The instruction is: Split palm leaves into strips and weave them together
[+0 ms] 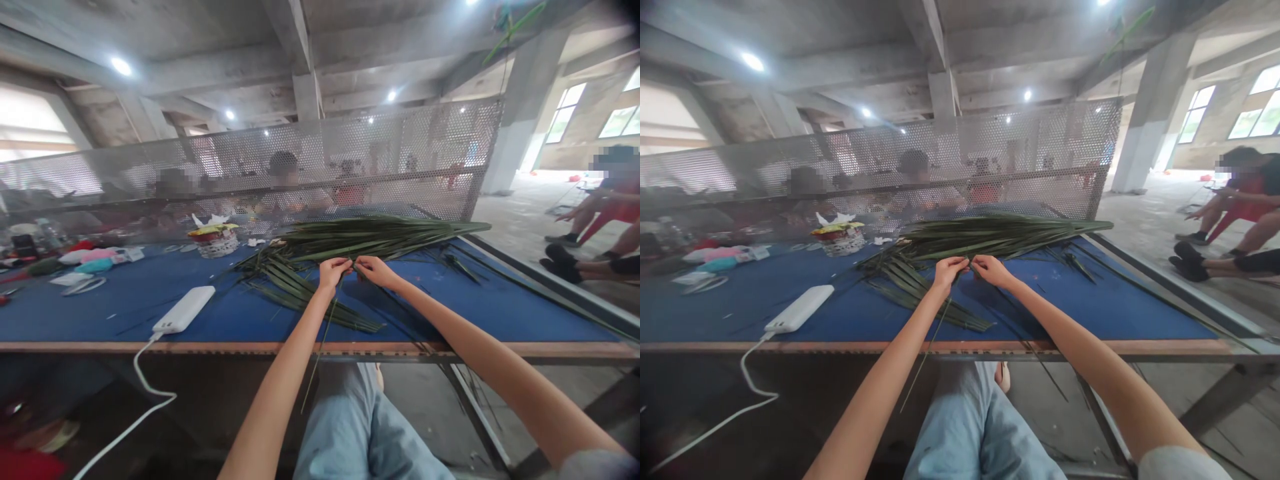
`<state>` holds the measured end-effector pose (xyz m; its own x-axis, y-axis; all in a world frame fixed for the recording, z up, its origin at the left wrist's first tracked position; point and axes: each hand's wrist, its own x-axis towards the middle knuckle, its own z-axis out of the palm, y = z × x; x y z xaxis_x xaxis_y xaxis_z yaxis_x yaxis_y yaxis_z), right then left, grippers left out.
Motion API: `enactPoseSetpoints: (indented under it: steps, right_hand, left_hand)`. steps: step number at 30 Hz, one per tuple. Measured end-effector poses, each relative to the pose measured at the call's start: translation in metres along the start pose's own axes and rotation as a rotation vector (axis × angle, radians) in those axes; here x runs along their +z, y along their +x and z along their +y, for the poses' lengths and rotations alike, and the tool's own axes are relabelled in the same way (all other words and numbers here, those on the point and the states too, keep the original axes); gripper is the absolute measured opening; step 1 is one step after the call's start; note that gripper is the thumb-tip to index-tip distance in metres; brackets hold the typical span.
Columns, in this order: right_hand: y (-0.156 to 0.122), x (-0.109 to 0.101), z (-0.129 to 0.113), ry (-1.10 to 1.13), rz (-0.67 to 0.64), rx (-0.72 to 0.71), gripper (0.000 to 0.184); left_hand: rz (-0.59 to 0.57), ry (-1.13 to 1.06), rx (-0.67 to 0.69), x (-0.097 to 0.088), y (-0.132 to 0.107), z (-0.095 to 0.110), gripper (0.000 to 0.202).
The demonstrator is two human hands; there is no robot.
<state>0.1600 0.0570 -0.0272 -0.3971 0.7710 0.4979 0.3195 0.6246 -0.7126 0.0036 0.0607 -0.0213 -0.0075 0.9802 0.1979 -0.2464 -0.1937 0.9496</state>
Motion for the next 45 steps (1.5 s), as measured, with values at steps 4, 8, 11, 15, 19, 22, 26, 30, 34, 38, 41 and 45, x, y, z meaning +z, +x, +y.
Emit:
enactPoseSetpoints:
  steps: [4,8,11,15,19,22,26,30,34,38,41,45]
  right_hand:
    - [0.000,0.001,0.002,-0.034,0.054,-0.009,0.032]
    - [0.001,0.001,0.004,0.015,0.042,0.004,0.032]
    - [0.001,0.001,0.005,0.030,0.032,0.002,0.032]
    - [0.001,0.001,0.006,0.013,0.033,-0.004,0.034]
    - [0.001,0.001,0.007,-0.018,0.032,-0.016,0.034]
    - [0.002,0.001,0.005,-0.008,0.020,-0.035,0.033]
    - [0.002,0.001,0.003,0.005,0.022,-0.047,0.031]
    - [0.001,-0.003,0.006,-0.075,0.036,-0.029,0.028]
    - [-0.002,-0.005,0.006,-0.181,0.064,-0.016,0.019]
    - [-0.006,-0.005,-0.002,-0.222,0.122,-0.033,0.025]
    - [-0.007,-0.006,-0.007,-0.215,0.142,-0.067,0.036]
    - [-0.006,-0.007,-0.009,-0.176,0.188,-0.045,0.026]
  left_hand:
    - [-0.100,-0.013,-0.078,-0.002,-0.002,0.003,0.029]
    - [-0.137,-0.028,-0.148,-0.003,-0.003,0.006,0.032]
    - [-0.103,-0.077,-0.187,-0.003,-0.003,0.008,0.039]
    - [-0.119,-0.056,-0.188,-0.003,-0.003,0.007,0.041]
    - [-0.091,0.024,-0.105,-0.003,-0.001,0.003,0.029]
    - [-0.055,0.022,-0.066,-0.004,0.000,0.000,0.027]
    - [-0.044,0.009,-0.047,-0.004,-0.001,0.000,0.025]
    - [-0.116,-0.024,-0.078,-0.003,-0.001,0.001,0.024]
    - [-0.104,-0.049,-0.104,-0.003,0.000,0.003,0.022]
    - [-0.034,-0.040,-0.099,-0.006,0.000,0.004,0.019]
    - [-0.042,0.004,-0.068,-0.006,-0.001,0.004,0.017]
    - [-0.060,0.092,0.054,-0.001,-0.003,0.004,0.013]
